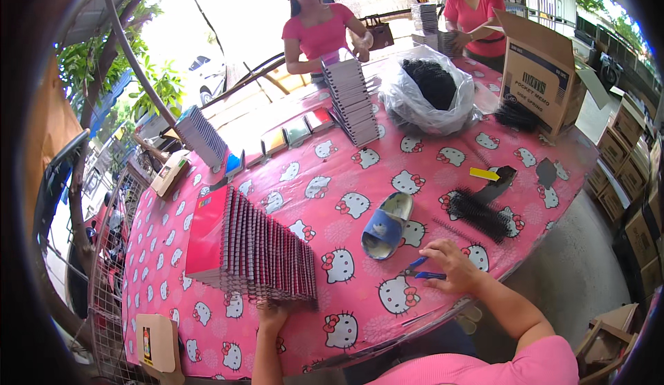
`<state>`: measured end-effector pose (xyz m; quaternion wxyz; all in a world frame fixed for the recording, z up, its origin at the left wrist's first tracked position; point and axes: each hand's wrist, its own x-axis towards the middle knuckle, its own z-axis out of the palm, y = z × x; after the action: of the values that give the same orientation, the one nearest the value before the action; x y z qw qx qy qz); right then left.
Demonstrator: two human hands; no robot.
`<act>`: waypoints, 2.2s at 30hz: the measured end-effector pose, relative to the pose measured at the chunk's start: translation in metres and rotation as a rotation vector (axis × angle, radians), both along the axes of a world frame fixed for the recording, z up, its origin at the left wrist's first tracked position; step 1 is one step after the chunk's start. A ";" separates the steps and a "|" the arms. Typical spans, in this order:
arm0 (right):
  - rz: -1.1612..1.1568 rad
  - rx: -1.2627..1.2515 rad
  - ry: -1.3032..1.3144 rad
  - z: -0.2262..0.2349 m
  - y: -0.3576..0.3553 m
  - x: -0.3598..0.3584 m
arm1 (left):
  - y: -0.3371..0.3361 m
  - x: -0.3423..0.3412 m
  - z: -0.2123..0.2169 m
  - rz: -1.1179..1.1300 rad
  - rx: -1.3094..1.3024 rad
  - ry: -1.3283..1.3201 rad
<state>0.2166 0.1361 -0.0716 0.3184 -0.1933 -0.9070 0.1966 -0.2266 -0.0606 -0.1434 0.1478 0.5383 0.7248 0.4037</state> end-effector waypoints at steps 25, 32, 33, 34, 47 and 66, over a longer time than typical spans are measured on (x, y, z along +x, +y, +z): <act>-0.093 0.405 -0.426 0.014 0.038 -0.129 | 0.009 0.158 0.260 0.462 0.582 0.201; -0.031 0.203 -0.060 0.102 0.052 -0.144 | 0.012 0.161 0.258 0.475 0.560 0.261; 0.075 0.154 0.028 0.131 0.032 -0.150 | 0.013 0.161 0.257 0.486 0.553 0.246; 0.156 0.174 0.042 0.156 0.012 -0.155 | 0.012 0.161 0.259 0.505 0.541 0.237; 0.191 0.477 0.133 0.190 -0.017 -0.191 | 0.019 0.158 0.256 0.530 0.558 0.173; 0.099 0.569 0.204 0.178 -0.009 -0.196 | 0.017 0.158 0.253 0.534 0.644 -0.043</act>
<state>0.0210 0.1267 0.1061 0.4390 -0.0310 -0.8974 -0.0317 -0.0690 -0.0431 0.1096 -0.1228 0.3415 0.6726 0.6449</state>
